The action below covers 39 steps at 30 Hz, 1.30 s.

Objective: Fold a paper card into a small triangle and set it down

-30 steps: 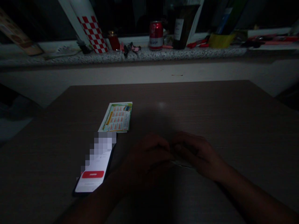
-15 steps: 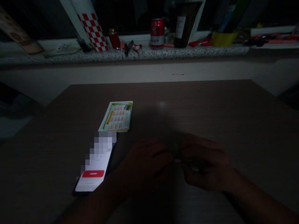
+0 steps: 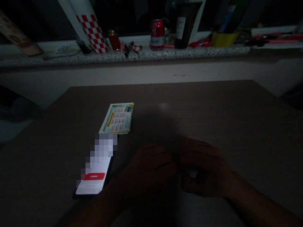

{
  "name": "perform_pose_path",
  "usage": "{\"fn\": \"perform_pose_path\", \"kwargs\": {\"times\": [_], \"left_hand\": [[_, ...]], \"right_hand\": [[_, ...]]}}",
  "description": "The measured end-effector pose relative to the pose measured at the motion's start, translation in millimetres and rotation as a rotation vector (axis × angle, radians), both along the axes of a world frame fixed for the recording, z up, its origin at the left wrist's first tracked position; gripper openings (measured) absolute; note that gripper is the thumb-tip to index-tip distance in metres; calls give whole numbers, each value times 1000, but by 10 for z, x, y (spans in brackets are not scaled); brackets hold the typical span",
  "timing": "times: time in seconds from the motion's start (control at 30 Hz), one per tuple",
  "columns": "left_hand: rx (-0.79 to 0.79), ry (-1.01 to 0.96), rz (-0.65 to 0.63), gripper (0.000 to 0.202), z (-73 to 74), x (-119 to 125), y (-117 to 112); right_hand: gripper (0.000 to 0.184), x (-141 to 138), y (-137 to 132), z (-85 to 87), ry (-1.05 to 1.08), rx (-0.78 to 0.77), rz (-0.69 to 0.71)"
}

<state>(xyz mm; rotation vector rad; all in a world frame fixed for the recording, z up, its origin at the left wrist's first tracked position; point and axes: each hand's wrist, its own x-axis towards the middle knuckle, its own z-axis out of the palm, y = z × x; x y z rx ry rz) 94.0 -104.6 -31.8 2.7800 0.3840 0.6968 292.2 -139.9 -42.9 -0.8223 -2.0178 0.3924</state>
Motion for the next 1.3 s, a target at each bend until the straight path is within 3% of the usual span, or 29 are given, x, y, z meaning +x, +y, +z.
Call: {"fn": "perform_pose_path", "kwargs": {"times": [0.57,0.73,0.93,1.3], "left_hand": [[-3,-58,10,13,11,-73,43],[-58,-80,19,11,-9,-83,37],[-177,-125,126,6,27,-57,51],[-73,-69,99,3,15,-31,34]], "right_hand": [[18,110,29,26,84,-47,-56],[18,125,34,10,75,-65,-67],[22,179,43,64,141,-71,-97],[20,112,26,28,63,-75,-28]]}}
